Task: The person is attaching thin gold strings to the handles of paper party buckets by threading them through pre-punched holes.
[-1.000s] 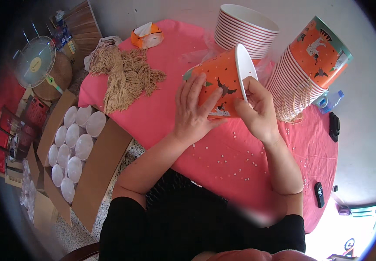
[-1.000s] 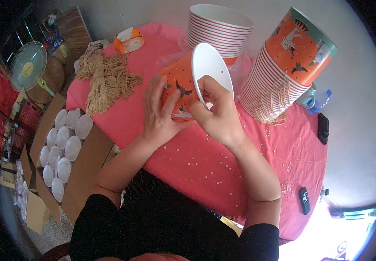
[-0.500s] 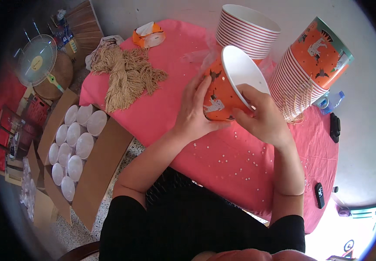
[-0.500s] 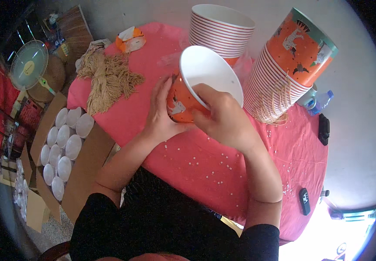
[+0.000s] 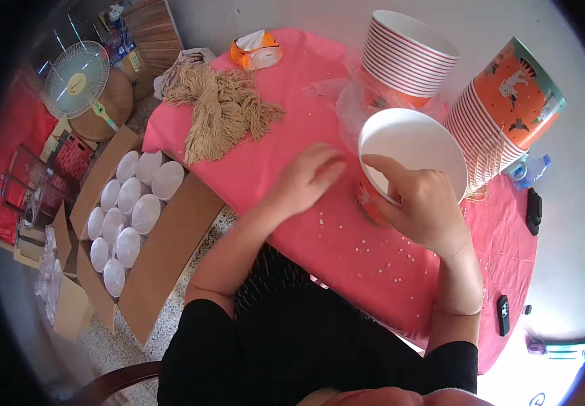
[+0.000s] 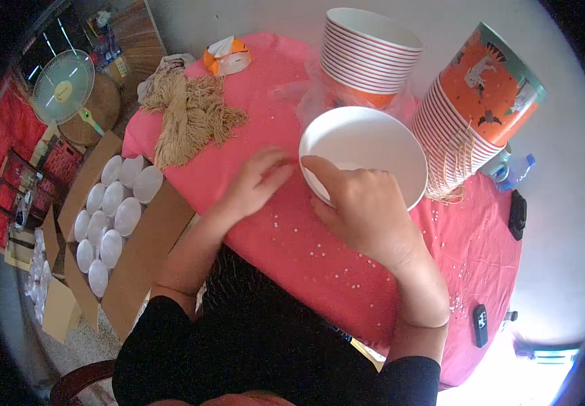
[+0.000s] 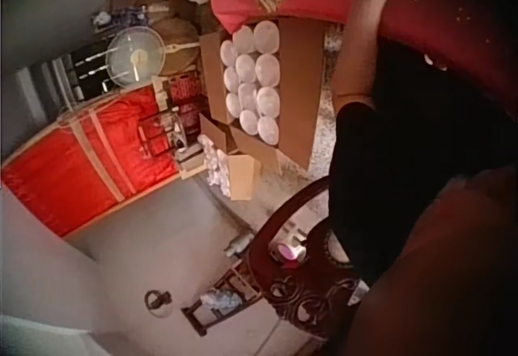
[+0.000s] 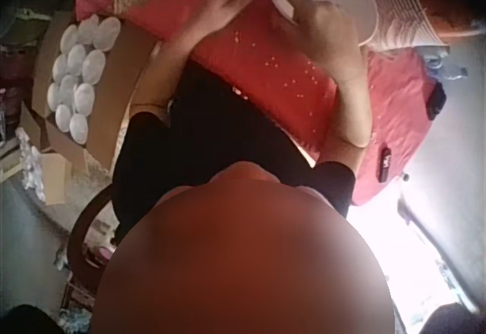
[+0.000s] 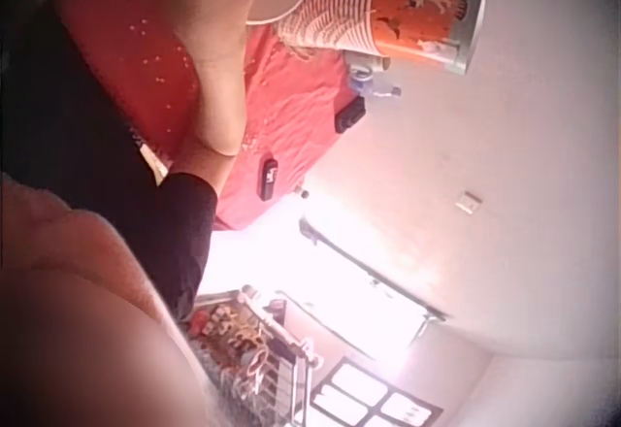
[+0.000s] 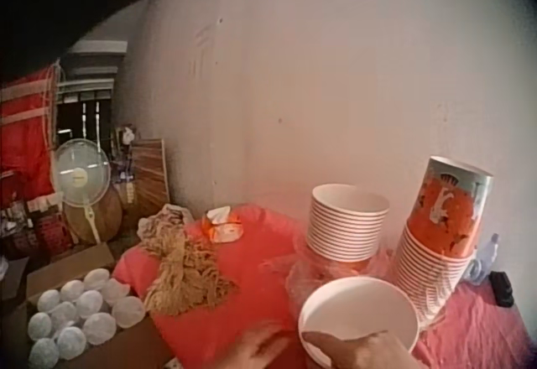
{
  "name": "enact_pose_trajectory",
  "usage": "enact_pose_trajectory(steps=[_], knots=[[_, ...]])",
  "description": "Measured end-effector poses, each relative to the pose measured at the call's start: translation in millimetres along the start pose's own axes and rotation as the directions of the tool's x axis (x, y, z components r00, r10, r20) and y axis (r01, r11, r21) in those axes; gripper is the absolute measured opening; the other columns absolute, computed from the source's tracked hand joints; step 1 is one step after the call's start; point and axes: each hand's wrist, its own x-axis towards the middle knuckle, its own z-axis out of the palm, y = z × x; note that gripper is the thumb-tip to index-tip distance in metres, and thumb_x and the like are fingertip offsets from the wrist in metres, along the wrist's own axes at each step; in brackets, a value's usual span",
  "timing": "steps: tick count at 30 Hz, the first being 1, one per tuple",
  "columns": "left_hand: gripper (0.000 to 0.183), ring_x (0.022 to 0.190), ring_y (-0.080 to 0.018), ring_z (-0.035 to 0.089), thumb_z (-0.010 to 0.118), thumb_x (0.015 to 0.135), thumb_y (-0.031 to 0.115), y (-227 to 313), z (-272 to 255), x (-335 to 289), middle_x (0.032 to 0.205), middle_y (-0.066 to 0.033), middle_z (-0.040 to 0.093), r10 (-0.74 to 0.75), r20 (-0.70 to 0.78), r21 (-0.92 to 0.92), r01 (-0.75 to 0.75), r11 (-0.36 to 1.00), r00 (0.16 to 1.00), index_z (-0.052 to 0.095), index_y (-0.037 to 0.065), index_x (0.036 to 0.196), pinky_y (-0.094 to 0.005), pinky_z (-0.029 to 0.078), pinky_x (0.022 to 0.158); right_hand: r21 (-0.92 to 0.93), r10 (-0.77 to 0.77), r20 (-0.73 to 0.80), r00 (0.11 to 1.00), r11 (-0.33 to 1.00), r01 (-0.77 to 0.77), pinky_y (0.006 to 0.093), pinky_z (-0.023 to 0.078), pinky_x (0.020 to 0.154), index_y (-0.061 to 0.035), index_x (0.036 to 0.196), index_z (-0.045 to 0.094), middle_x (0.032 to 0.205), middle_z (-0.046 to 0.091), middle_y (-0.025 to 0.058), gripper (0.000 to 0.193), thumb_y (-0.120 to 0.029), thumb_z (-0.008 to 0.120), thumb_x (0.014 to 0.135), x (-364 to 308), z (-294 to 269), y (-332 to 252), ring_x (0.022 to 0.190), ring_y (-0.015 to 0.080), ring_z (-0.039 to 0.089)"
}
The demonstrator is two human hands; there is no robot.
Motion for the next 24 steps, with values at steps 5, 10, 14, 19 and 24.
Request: enact_pose_trajectory(steps=[5, 10, 14, 19, 24], knots=[[0.013, 0.093, -0.035, 0.059, 0.064, 0.081, 0.011, -44, -68, 0, 0.097, -0.014, 0.06, 0.048, -0.159, 0.716, 0.082, 0.693, 0.986, 0.065, 0.003, 0.09, -0.0419, 0.05, 0.079, 0.007, 0.02, -0.013, 1.0, 1.0, -0.02, 0.0393, 0.046, 0.056, -0.0096, 0.113, 0.063, 0.057, 0.059, 0.0109, 0.035, -0.015, 0.07, 0.079, 1, 4, -4, 0.056, 0.0294, 0.062], [0.011, 0.096, -0.0307, 0.057, 0.062, 0.078, 0.011, -60, -93, 12, 0.088, -0.0119, 0.056, 0.032, -0.066, 0.891, 0.044, 0.453, 0.997, 0.067, 0.006, 0.087, -0.0442, 0.045, 0.083, -0.022, 0.09, 0.083, 0.992, 0.996, -0.089, 0.0429, 0.05, 0.061, -0.0086, 0.11, 0.061, 0.064, 0.062, 0.0154, 0.032, -0.018, 0.068, 0.08, 2, 1, -2, 0.064, 0.0335, 0.064], [0.012, 0.102, -0.0295, 0.055, 0.059, 0.081, 0.011, -67, -96, 19, 0.094, -0.0108, 0.058, -0.029, -0.013, 0.939, 0.023, 0.343, 0.999, 0.069, 0.008, 0.087, -0.0444, 0.043, 0.088, -0.013, 0.128, 0.15, 0.98, 0.992, -0.127, 0.046, 0.053, 0.067, -0.0084, 0.108, 0.06, 0.073, 0.066, 0.0195, 0.03, -0.022, 0.067, 0.082, 2, 0, -2, 0.073, 0.0362, 0.067], [0.017, 0.105, -0.0275, 0.054, 0.061, 0.079, 0.012, -73, -94, 24, 0.102, -0.0097, 0.059, -0.041, 0.072, 0.953, -0.057, 0.299, 0.997, 0.068, 0.008, 0.093, -0.045, 0.041, 0.09, -0.003, 0.11, 0.109, 0.988, 0.994, -0.111, 0.0467, 0.052, 0.068, -0.0084, 0.109, 0.06, 0.074, 0.066, 0.0191, 0.031, -0.022, 0.068, 0.082, 2, 0, -3, 0.073, 0.0366, 0.066], [0.017, 0.102, -0.029, 0.055, 0.067, 0.073, 0.013, -60, -84, 21, 0.098, -0.0097, 0.058, 0.037, 0.049, 0.907, -0.06, 0.418, 0.998, 0.065, 0.007, 0.088, -0.0445, 0.041, 0.088, 0.042, 0.095, 0.089, 0.991, 0.994, -0.099, 0.0458, 0.052, 0.066, -0.008, 0.111, 0.061, 0.074, 0.066, 0.0185, 0.033, -0.024, 0.068, 0.083, 1, -4, -4, 0.071, 0.0363, 0.066]])
